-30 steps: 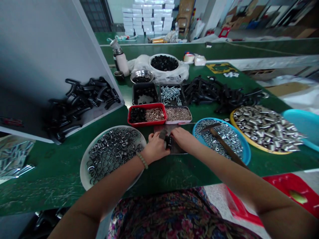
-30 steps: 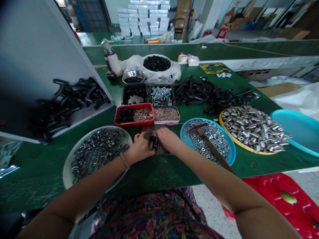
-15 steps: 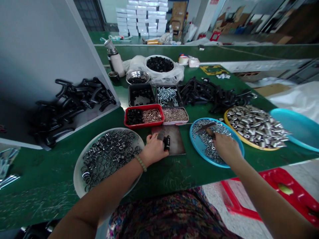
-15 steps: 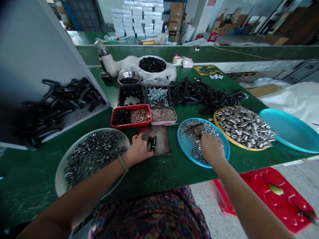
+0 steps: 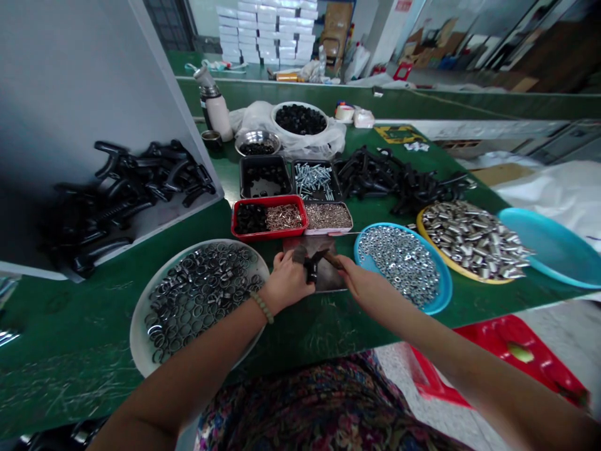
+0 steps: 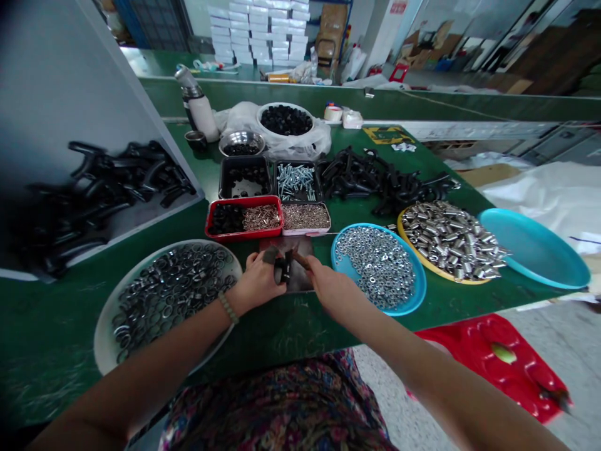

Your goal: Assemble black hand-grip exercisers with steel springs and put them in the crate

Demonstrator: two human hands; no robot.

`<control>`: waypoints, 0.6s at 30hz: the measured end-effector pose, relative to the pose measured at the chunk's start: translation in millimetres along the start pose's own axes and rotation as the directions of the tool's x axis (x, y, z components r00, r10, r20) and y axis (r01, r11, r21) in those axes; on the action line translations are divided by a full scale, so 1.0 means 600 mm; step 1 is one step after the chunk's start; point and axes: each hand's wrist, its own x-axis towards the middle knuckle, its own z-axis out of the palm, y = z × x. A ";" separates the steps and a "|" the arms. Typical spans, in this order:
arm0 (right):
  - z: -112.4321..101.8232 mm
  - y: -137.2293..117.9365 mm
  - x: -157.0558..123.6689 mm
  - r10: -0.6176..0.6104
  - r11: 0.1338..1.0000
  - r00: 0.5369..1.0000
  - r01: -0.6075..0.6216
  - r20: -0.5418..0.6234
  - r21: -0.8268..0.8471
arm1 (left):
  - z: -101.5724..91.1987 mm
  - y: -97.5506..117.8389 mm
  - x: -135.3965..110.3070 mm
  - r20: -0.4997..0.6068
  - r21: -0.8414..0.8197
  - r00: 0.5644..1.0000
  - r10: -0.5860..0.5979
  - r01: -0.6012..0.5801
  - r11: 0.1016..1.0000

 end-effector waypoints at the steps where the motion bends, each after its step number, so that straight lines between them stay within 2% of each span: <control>1: 0.002 0.010 -0.001 0.023 0.999 0.999 -0.022 0.032 -0.025 | 0.000 0.001 -0.001 0.005 0.015 1.000 -0.001 0.000 1.000; 3: 0.004 0.039 -0.010 0.072 0.995 0.997 -0.073 -0.009 -0.072 | 0.000 0.003 -0.002 0.037 0.056 0.999 0.025 -0.027 0.998; 5: 0.005 0.077 -0.023 0.176 0.962 0.974 -0.200 -0.139 -0.184 | 0.000 0.003 0.001 0.080 0.066 0.995 0.065 -0.070 0.995; 7: 0.006 0.122 -0.035 0.292 0.870 0.923 -0.365 -0.249 -0.333 | -0.005 0.003 0.009 0.083 -0.071 0.996 0.045 -0.039 0.997; 8: 0.004 0.146 -0.039 0.325 0.822 0.904 -0.416 -0.279 -0.390 | -0.010 0.004 0.015 0.092 -0.248 0.996 -0.012 0.034 0.968; 9: 0.000 0.171 -0.042 0.333 0.797 0.898 -0.431 -0.287 -0.424 | -0.018 0.005 0.021 0.124 -0.457 0.988 -0.087 0.135 0.879; 10: -0.007 0.197 -0.044 0.322 0.798 0.901 -0.423 -0.290 -0.430 | -0.028 0.007 0.027 0.185 -0.634 0.971 -0.149 0.234 0.737; 12: -0.033 0.253 -0.044 0.293 0.834 0.885 -0.422 -0.363 -0.356 | -0.053 0.014 0.037 0.352 -0.834 0.919 -0.177 0.394 0.386; 13: -0.051 0.281 -0.042 0.294 0.846 0.852 -0.443 -0.432 -0.298 | -0.066 0.018 0.040 0.422 -0.866 0.894 -0.150 0.446 0.226; 14: -0.071 0.310 -0.040 0.317 0.848 0.796 -0.481 -0.515 -0.223 | -0.077 0.024 0.043 0.467 -0.874 0.876 -0.119 0.478 0.092; 16: -0.109 0.361 -0.034 0.385 0.824 0.692 -0.555 -0.611 -0.110 | -0.089 0.040 0.046 0.507 -0.860 0.855 -0.111 0.494 -0.128; 17: -0.125 0.384 -0.030 0.413 0.818 0.662 -0.571 -0.625 -0.064 | -0.089 0.048 0.048 0.500 -0.862 0.850 -0.168 0.469 -0.191; 18: -0.138 0.402 -0.026 0.435 0.818 0.647 -0.575 -0.626 -0.027 | -0.085 0.057 0.050 0.472 -0.880 0.844 -0.254 0.432 -0.199</control>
